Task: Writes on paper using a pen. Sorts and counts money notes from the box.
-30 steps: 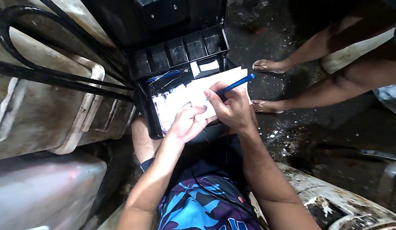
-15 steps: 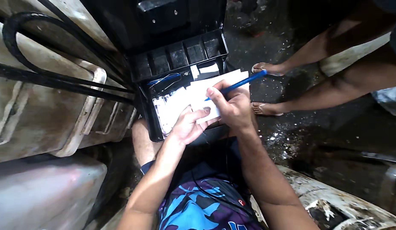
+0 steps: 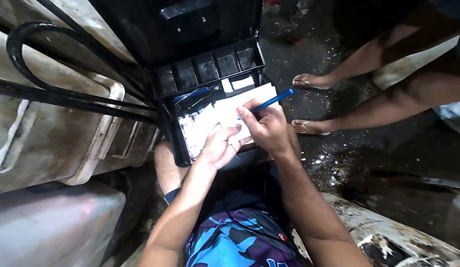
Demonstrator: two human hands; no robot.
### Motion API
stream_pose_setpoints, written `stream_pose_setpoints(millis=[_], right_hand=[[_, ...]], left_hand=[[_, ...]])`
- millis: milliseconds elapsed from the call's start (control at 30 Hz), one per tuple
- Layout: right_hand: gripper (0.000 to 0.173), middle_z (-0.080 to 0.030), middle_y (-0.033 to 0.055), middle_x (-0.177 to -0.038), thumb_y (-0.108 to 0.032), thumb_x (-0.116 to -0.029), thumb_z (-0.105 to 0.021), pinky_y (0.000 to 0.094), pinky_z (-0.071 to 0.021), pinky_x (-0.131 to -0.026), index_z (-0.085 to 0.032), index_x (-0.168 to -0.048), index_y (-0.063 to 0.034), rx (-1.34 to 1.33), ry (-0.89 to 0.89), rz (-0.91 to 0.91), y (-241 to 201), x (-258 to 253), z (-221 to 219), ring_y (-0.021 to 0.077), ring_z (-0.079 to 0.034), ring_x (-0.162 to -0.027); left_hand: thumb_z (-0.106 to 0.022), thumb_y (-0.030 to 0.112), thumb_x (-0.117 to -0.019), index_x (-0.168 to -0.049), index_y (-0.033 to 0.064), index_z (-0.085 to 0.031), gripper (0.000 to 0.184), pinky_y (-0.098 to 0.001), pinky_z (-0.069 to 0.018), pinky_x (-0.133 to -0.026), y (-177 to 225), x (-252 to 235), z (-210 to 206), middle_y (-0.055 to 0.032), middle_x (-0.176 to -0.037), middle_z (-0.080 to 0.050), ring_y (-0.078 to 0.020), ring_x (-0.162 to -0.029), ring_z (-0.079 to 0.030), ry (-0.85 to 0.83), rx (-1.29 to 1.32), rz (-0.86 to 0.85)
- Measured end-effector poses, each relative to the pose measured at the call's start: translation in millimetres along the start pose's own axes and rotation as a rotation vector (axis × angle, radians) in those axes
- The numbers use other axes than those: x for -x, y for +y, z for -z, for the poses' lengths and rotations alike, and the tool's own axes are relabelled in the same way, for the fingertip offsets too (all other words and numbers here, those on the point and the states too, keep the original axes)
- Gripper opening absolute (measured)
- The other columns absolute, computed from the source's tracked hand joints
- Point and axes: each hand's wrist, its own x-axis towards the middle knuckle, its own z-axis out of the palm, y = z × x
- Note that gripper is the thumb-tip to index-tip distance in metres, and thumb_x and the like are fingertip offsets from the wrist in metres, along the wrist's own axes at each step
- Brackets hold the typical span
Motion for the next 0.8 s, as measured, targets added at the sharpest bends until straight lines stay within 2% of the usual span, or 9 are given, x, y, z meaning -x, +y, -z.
stream_pose_setpoints(millis=[100, 200, 333, 400, 533, 700, 800], right_hand=[[0.017, -0.061, -0.0007, -0.066, -0.018, -0.1009, -0.063, 0.0247, -0.0458, -0.047, -0.071, -0.090, -0.0080, 0.027, 0.013, 0.014, 0, 0, -3, 0.0065, -0.054, -0.053], [0.017, -0.061, -0.0005, -0.065, -0.017, -0.1002, -0.063, 0.0246, -0.0455, -0.046, -0.072, -0.090, -0.0070, 0.008, -0.006, 0.011, 1, 1, -2, 0.0065, -0.053, -0.051], [0.019, -0.064, -0.0005, -0.069, -0.016, -0.1005, -0.062, 0.0248, -0.0491, -0.053, -0.073, -0.091, -0.0042, -0.056, 0.001, 0.087, 12, -7, -3, 0.0047, -0.057, -0.058], [0.018, -0.065, 0.0000, -0.070, -0.015, -0.1001, -0.063, 0.0255, -0.0512, -0.054, -0.073, -0.090, -0.0038, -0.044, 0.008, 0.106, 16, -9, -6, 0.0049, -0.059, -0.059], [0.018, -0.064, -0.0003, -0.069, -0.015, -0.0995, -0.063, 0.0259, -0.0494, -0.053, -0.073, -0.089, -0.0044, -0.015, 0.015, 0.115, 16, -9, -7, 0.0050, -0.057, -0.058], [0.017, -0.065, 0.0007, -0.071, -0.013, -0.1000, -0.062, 0.0244, -0.0506, -0.055, -0.072, -0.090, -0.0025, -0.059, 0.038, 0.115, 13, -9, -4, 0.0048, -0.059, -0.060], [0.017, -0.065, 0.0009, -0.071, -0.012, -0.0994, -0.063, 0.0244, -0.0511, -0.055, -0.072, -0.089, -0.0026, -0.057, 0.038, 0.116, 14, -9, -5, 0.0049, -0.059, -0.061]], left_hand=[[-0.050, 0.003, -0.1026, -0.136, 0.0072, -0.048, 0.033, -0.0511, -0.0556, -0.099, 0, 1, 1, -0.0155, -0.128, -0.062, -0.0284, -0.114, -0.066, -0.005, 0.002, -0.004], [-0.048, 0.001, -0.1012, -0.130, 0.0078, -0.051, 0.030, -0.0506, -0.0564, -0.096, 0, 0, 1, -0.0141, -0.123, -0.063, -0.0266, -0.110, -0.067, -0.035, 0.001, -0.017], [-0.049, 0.002, -0.1030, -0.135, 0.0076, -0.047, 0.033, -0.0539, -0.0539, -0.100, 0, -1, 3, -0.0159, -0.130, -0.061, -0.0293, -0.117, -0.064, -0.074, -0.006, -0.034], [-0.049, 0.002, -0.1021, -0.135, 0.0080, -0.048, 0.034, -0.0532, -0.0540, -0.100, 0, -1, 3, -0.0155, -0.129, -0.061, -0.0287, -0.116, -0.064, -0.066, -0.005, -0.037], [-0.049, 0.001, -0.1015, -0.133, 0.0079, -0.049, 0.032, -0.0527, -0.0549, -0.098, 0, -1, 3, -0.0149, -0.126, -0.062, -0.0278, -0.114, -0.065, -0.074, 0.006, -0.040], [-0.050, 0.001, -0.1017, -0.135, 0.0069, -0.049, 0.034, -0.0566, -0.0527, -0.101, 0, -1, 2, -0.0170, -0.130, -0.061, -0.0315, -0.118, -0.064, -0.065, 0.020, -0.033], [-0.051, 0.001, -0.1016, -0.135, 0.0075, -0.048, 0.034, -0.0548, -0.0538, -0.100, 0, -1, 3, -0.0162, -0.129, -0.061, -0.0303, -0.116, -0.064, -0.054, 0.020, -0.033]])
